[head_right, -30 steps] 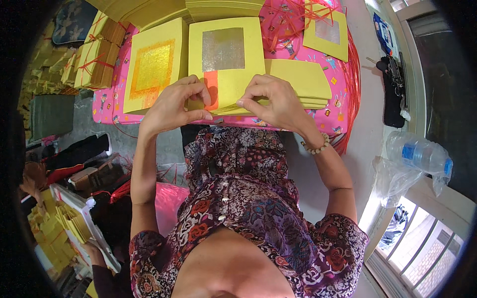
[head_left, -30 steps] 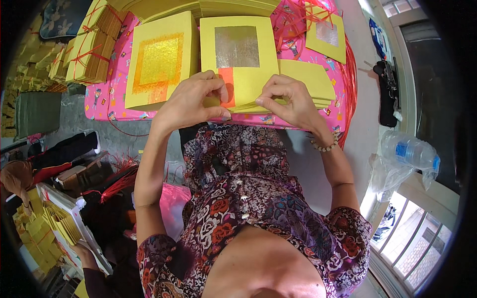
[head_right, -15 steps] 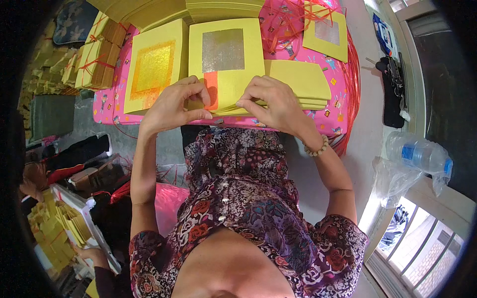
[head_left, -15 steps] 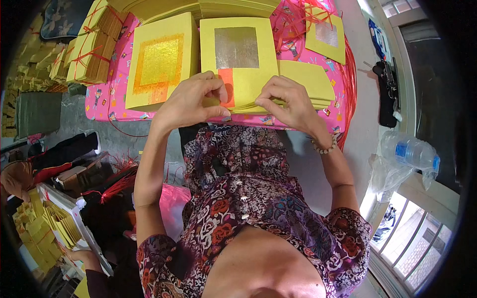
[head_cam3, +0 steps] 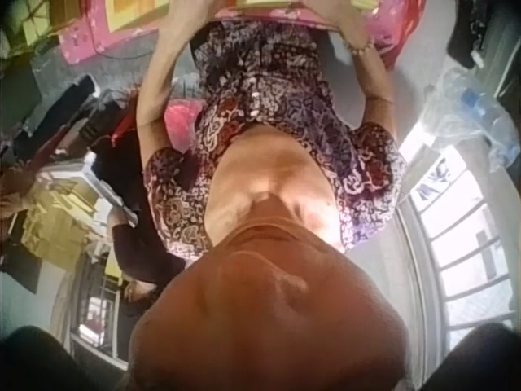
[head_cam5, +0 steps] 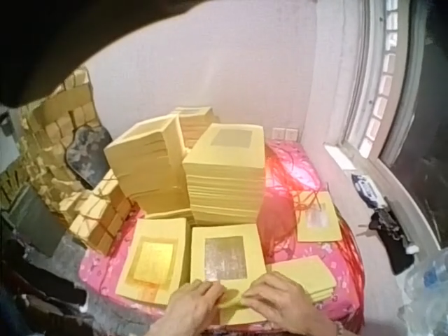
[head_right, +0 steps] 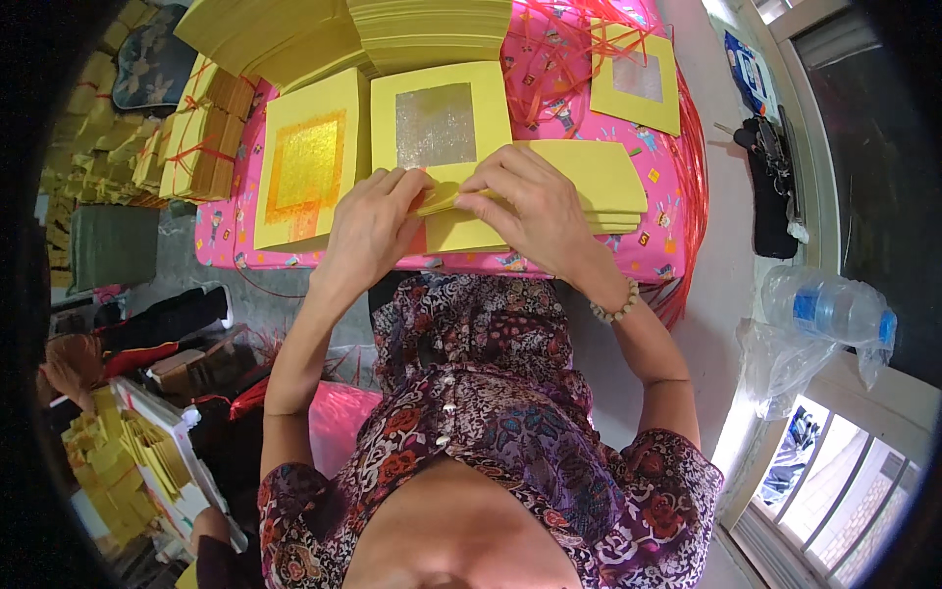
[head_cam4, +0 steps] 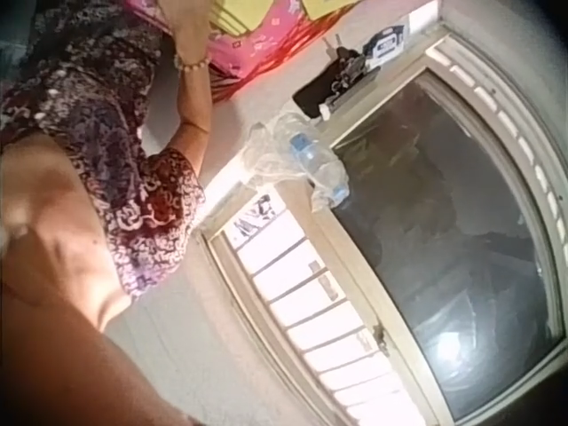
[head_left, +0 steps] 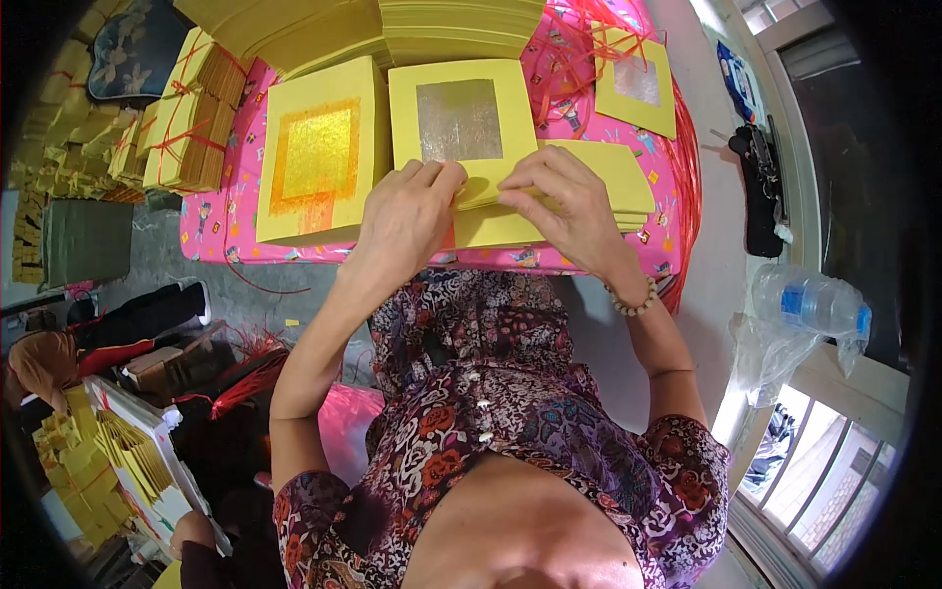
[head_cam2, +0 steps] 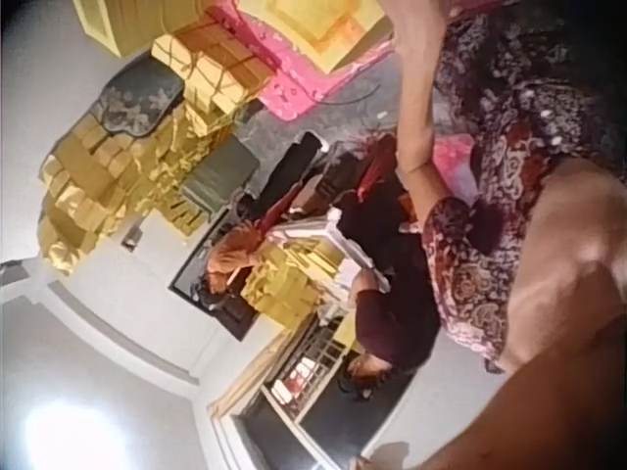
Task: Organizing and stacking yellow paper sheets with foil centers.
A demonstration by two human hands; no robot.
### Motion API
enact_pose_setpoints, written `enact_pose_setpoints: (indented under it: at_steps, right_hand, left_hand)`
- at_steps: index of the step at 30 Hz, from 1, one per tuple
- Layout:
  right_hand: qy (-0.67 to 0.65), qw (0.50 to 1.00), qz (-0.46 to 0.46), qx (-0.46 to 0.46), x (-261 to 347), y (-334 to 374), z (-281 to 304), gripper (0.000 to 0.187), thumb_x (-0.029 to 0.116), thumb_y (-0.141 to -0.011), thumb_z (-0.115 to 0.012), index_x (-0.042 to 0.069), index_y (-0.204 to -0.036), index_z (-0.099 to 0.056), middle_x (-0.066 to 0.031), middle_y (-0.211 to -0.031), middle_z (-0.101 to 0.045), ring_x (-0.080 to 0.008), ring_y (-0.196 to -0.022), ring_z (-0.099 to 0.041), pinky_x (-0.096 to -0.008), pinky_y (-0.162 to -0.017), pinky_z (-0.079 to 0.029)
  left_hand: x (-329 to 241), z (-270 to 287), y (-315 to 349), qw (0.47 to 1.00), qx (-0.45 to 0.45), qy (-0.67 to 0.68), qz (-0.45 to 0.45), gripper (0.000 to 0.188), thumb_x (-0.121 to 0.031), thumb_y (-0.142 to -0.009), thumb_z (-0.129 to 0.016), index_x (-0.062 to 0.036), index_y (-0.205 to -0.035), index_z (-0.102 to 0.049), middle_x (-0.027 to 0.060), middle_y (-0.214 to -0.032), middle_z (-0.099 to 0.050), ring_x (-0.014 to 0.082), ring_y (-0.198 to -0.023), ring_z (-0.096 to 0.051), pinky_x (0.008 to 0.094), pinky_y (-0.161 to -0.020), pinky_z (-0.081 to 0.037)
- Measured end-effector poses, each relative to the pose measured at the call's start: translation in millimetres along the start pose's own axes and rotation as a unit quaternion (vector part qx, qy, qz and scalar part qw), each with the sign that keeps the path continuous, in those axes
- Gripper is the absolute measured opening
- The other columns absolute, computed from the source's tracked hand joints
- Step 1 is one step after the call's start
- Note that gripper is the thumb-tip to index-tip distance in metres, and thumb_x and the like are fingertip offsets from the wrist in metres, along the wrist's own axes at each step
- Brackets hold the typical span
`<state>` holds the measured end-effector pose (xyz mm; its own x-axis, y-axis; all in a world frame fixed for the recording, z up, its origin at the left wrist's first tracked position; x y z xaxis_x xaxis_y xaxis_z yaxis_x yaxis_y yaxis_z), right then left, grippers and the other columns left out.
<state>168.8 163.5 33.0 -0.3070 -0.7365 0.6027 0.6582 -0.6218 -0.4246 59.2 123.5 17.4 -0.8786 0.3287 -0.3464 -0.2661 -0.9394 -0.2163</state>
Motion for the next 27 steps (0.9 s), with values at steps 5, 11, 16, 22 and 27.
enact_pose_setpoints:
  at_steps: [5, 11, 16, 22, 27]
  right_hand:
    - [0.025, 0.982, -0.011, -0.186, -1, 14, 38, 0.043, 0.017, -0.074, -0.076, 0.001, -0.109, -0.055, -0.0127, -0.106, -0.053, -0.0241, -0.090, -0.057, -0.0350, -0.078, -0.048]
    - [-0.256, 0.937, -0.209, -0.112, -59, 18, -5, 0.056, 0.019, -0.080, -0.073, 0.000, -0.123, -0.044, -0.0132, -0.114, -0.052, -0.0224, -0.106, -0.053, -0.0334, -0.082, -0.048]
    - [-0.374, 0.918, -0.107, -0.073, -37, -4, -25, 0.092, 0.023, -0.068, -0.083, 0.002, -0.137, -0.025, -0.0153, -0.132, -0.041, -0.0282, -0.126, -0.039, -0.0412, -0.102, -0.037]
    - [-0.353, 0.925, -0.138, -0.027, -34, -5, -36, 0.081, 0.015, -0.068, -0.082, 0.001, -0.133, -0.036, -0.0130, -0.126, -0.050, -0.0220, -0.121, -0.046, -0.0373, -0.101, -0.039]
    - [-0.318, 0.937, -0.142, -0.018, -19, -8, -21, 0.070, 0.018, -0.069, -0.081, 0.000, -0.127, -0.045, -0.0123, -0.115, -0.059, -0.0208, -0.108, -0.056, -0.0346, -0.092, -0.045]
  left_hand:
    - [29, 17, 3, 0.991, -0.052, 0.063, 0.105, 0.018, -0.009, -0.083, -0.062, -0.0012, -0.097, -0.056, 0.0151, -0.081, -0.064, 0.0332, -0.074, -0.062, 0.0372, -0.063, -0.049]
    - [53, 24, 15, 0.943, -0.121, 0.276, 0.141, 0.022, -0.014, -0.089, -0.059, -0.0003, -0.106, -0.054, 0.0144, -0.079, -0.064, 0.0245, -0.071, -0.062, 0.0331, -0.061, -0.047]
    - [43, 14, 18, 0.851, -0.093, 0.494, 0.148, 0.035, -0.014, -0.091, -0.059, 0.0036, -0.120, -0.051, 0.0093, -0.098, -0.065, 0.0111, -0.088, -0.058, 0.0269, -0.076, -0.047]
    - [41, 4, 16, 0.839, -0.088, 0.510, 0.169, 0.039, -0.015, -0.087, -0.064, 0.0037, -0.118, -0.053, 0.0093, -0.105, -0.062, 0.0128, -0.094, -0.057, 0.0268, -0.081, -0.047]
    - [25, 66, 22, 0.939, -0.323, 0.091, 0.078, 0.072, -0.016, -0.071, -0.078, 0.0016, -0.129, -0.039, 0.0162, -0.113, -0.053, 0.0251, -0.105, -0.055, 0.0335, -0.090, -0.045]
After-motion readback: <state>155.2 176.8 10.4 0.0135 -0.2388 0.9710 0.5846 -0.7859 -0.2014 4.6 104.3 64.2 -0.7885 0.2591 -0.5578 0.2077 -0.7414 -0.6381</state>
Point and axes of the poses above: each hand's wrist, its own y-axis away from the middle knuckle, its own z-axis out of the back of the hand, x = y × z, the point moved 10 cm from there along -y, towards the middle knuckle
